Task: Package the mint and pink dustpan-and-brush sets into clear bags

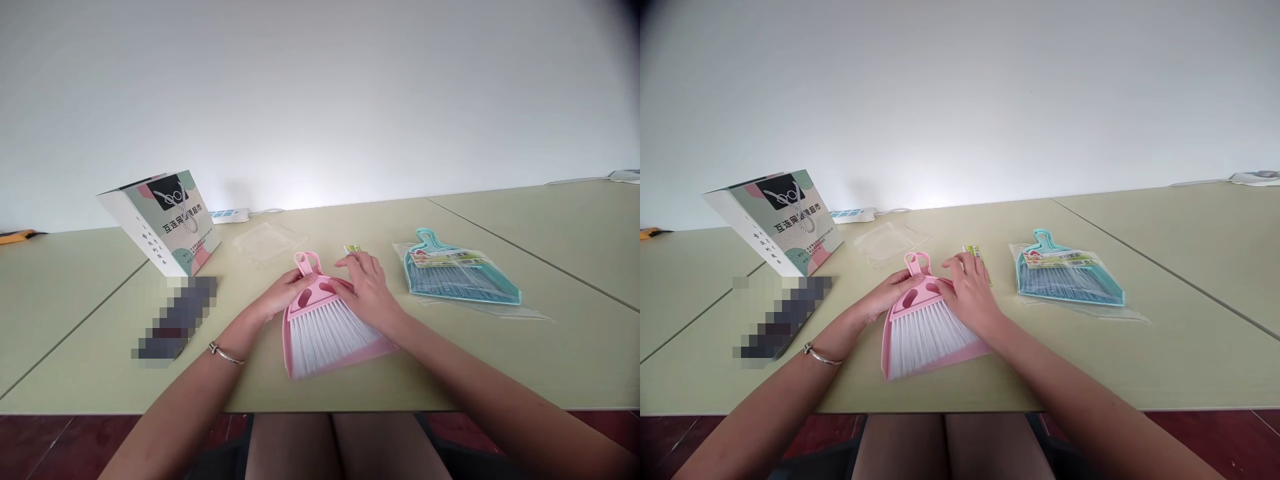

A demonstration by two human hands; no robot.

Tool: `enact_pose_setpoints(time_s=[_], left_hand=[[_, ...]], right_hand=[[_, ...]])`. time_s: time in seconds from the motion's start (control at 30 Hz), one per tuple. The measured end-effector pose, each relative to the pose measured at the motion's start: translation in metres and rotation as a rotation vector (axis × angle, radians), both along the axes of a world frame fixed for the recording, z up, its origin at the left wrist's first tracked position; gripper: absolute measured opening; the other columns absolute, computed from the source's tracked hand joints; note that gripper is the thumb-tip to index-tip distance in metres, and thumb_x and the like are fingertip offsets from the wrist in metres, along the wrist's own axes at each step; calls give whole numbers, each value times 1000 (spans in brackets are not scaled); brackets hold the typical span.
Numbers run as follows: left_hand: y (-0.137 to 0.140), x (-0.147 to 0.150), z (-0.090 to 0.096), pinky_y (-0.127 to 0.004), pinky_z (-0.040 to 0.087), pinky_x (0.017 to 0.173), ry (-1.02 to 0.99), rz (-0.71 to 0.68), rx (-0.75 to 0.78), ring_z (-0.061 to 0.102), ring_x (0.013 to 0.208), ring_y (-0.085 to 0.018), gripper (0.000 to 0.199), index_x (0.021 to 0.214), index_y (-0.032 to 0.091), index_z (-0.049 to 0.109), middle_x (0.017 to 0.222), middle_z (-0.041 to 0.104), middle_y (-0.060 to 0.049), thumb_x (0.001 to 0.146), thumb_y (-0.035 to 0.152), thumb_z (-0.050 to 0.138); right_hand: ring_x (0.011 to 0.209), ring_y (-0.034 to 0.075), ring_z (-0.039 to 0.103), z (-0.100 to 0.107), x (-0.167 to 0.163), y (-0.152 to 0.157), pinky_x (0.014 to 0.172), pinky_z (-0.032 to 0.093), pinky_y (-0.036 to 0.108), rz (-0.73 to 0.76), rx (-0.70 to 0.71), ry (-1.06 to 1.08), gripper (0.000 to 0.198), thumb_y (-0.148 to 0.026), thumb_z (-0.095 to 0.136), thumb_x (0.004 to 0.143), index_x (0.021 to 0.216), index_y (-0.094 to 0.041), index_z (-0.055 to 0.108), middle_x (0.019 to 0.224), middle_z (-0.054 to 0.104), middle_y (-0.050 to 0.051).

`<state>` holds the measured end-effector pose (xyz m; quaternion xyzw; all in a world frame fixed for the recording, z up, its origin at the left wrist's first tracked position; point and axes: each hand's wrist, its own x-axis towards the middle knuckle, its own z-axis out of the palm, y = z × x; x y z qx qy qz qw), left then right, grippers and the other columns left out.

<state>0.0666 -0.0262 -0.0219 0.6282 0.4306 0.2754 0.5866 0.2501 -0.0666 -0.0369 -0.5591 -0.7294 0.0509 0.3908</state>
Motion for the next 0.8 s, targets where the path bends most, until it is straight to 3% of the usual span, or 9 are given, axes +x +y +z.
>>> enact_pose_setpoints(time_s=[0.17, 0.4, 0.6, 0.8], left_hand=[[2, -1, 0, -31, 43, 76, 7, 43, -90, 61, 86, -21, 49, 99, 16, 62, 96, 66, -6, 70, 55, 62], [1, -4, 6, -29, 43, 69, -82, 66, -297, 59, 69, -15, 42, 80, 13, 62, 76, 66, -3, 59, 48, 75], [2, -5, 3, -29, 43, 70, -27, 12, -241, 59, 72, -16, 43, 83, 14, 61, 79, 65, -4, 62, 50, 72], [0, -4, 5, -25, 42, 66, -151, -114, -257, 58, 73, -14, 40, 87, 15, 59, 81, 63, -2, 71, 51, 65]], right_hand=[[88, 20, 59, 6, 12, 2, 75, 44, 34, 235, -536, 249, 31, -48, 45, 84, 99, -21, 54, 93, 63, 4], [103, 21, 58, 13, 5, -4, 87, 42, 35, 437, -618, 449, 30, -38, 48, 84, 104, -21, 62, 108, 64, 4], [104, 23, 57, 12, 7, -4, 89, 43, 35, 477, -632, 467, 34, -45, 54, 81, 105, -22, 63, 106, 65, 3], [103, 22, 57, 10, 9, -3, 87, 43, 34, 473, -688, 544, 35, -39, 54, 80, 110, -22, 61, 110, 64, 3]])
